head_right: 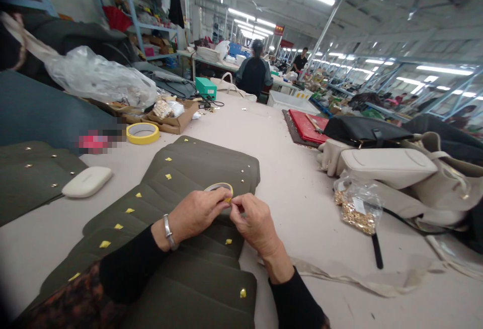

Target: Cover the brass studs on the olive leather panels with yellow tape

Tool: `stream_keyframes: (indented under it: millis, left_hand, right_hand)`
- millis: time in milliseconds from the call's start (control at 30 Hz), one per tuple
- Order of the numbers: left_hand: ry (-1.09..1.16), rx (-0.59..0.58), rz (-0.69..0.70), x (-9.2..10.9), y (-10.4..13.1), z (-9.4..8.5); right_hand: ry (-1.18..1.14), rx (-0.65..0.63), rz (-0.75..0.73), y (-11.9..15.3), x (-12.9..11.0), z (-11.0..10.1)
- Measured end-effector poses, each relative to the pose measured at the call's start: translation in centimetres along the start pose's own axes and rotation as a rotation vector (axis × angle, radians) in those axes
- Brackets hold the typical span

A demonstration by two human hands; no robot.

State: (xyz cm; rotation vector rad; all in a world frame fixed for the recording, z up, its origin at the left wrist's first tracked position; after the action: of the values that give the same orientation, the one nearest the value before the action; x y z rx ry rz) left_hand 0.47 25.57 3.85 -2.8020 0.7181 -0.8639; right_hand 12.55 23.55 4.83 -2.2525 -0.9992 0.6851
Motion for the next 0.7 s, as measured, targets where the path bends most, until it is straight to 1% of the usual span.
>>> stream_keyframes:
  millis: [67,133,233,300,367,400,433,500,567,700]
  left_hand:
    - [-0.026,0.015,-0.015,-0.1,-0.1,-0.1]
    - [-0.049,0.060,-0.017,-0.1,0.0,-0.2]
    - [-0.117,0.163,-0.008,0.6,0.5,-0.1]
    - [-0.148,0.218,0.035,1.5,1.1,0.0]
    - [-0.157,0.237,0.078,2.2,1.4,0.2]
    - [-0.165,0.227,0.084,2.3,1.4,0.4]
    - [-0.183,0.208,0.071,2.1,1.3,0.6]
    - [-0.237,0.155,0.022,1.2,0.6,0.9]
    - [-0.294,0.098,-0.009,0.1,-0.1,1.3]
    - [-0.360,-0.006,-0.055,-1.4,-0.9,2.1]
  right_hand:
    - [0.017,0.008,0.027,0.0,-0.2,0.0]
    - [-0.018,0.028,0.140,0.0,0.2,0.1]
    - [-0.223,0.063,0.442,0.9,2.0,1.1]
    - [-0.384,0.112,0.651,2.0,3.6,2.0]
    - [-0.494,0.179,0.828,3.3,5.4,2.5]
    - [-0.532,0.192,0.895,4.0,6.1,2.7]
    - [-0.570,0.178,0.943,4.5,6.7,2.9]
    - [-0.637,0.085,0.960,5.2,7.2,3.5]
    - [-0.644,-0.011,0.892,5.3,7.3,3.8]
    - [-0.500,-0.147,0.754,5.1,7.1,4.2]
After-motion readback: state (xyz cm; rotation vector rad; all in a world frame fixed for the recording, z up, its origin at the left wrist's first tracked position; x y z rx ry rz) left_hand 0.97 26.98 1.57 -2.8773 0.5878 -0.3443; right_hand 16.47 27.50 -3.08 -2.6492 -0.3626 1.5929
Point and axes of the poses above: each hand's wrist, its own y-axis away from the middle knuckle, its own z-axis out of the palm, x = y × z, the point moved 7 cm from there along -y, towards the middle knuckle, and after that the axes turned 15 degrees about -z, right-handed, at the moved point
